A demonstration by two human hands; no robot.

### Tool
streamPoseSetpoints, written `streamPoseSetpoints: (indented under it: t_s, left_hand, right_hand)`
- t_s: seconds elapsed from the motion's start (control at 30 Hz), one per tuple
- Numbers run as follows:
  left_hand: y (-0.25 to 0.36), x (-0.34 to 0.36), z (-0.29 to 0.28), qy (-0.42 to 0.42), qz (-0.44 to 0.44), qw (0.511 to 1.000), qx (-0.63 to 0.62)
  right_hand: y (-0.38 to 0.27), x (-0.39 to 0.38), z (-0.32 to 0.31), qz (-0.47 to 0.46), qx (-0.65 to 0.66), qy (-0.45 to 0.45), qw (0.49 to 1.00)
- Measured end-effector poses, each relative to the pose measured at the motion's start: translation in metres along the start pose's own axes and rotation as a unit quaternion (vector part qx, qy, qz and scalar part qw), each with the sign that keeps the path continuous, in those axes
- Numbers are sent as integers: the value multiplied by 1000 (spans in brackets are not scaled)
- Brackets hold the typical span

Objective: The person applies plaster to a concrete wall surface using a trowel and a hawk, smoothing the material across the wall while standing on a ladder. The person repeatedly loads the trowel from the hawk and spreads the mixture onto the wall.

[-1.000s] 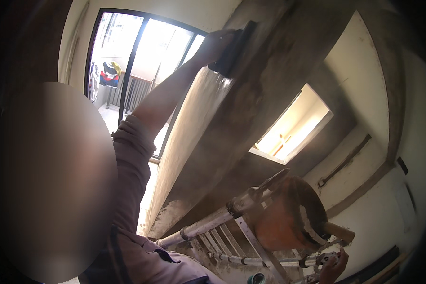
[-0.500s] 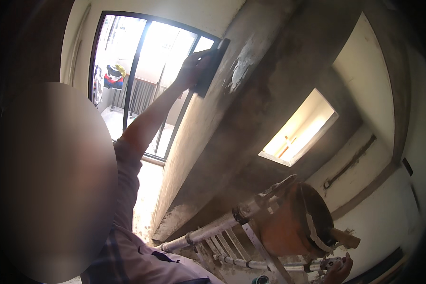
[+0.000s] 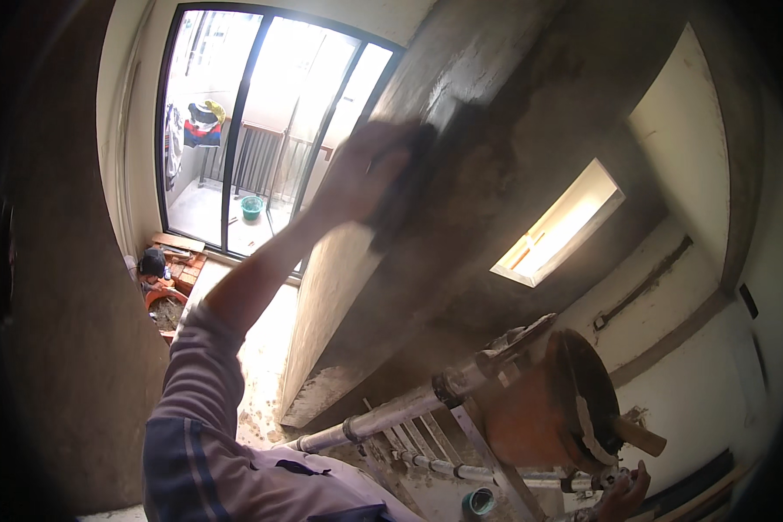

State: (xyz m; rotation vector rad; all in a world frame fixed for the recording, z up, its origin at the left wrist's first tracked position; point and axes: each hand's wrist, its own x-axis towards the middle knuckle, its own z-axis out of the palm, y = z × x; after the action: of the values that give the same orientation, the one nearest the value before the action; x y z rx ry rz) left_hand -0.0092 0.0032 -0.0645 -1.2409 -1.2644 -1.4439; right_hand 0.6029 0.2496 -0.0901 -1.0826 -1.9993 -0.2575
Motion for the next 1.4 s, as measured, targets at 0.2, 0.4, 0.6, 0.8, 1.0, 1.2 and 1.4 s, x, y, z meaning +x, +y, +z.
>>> streamPoseSetpoints:
  t_s: [0.2, 0.4, 0.6, 0.8, 1.0, 1.2, 1.4]
  left_hand:
    - [-24, -50, -33, 38, -8, 999, 22]
    - [-118, 73, 5, 14, -146, 989, -36]
    - [-97, 89, 31, 48, -113, 992, 7]
    - [-2, -2, -2, -14, -48, 998, -24]
    - [-21, 5, -34, 49, 1, 997, 65]
    - [-128, 145, 11, 70, -45, 995, -50]
    - [-97, 173, 25, 15, -76, 995, -69]
  right_hand:
    - [-6, 7, 0, -3, -49, -8, 999]
    - [8, 7, 4, -10, -7, -7, 1000]
    - [28, 7, 16, -10, -28, -2, 1000]
    - [26, 4, 5, -24, -49, -1, 999]
    - [1, 6, -4, -22, -44, -4, 999]
    - [13, 5, 6, -22, -1, 4, 1000]
    - [13, 3, 7, -41, -20, 15, 999]
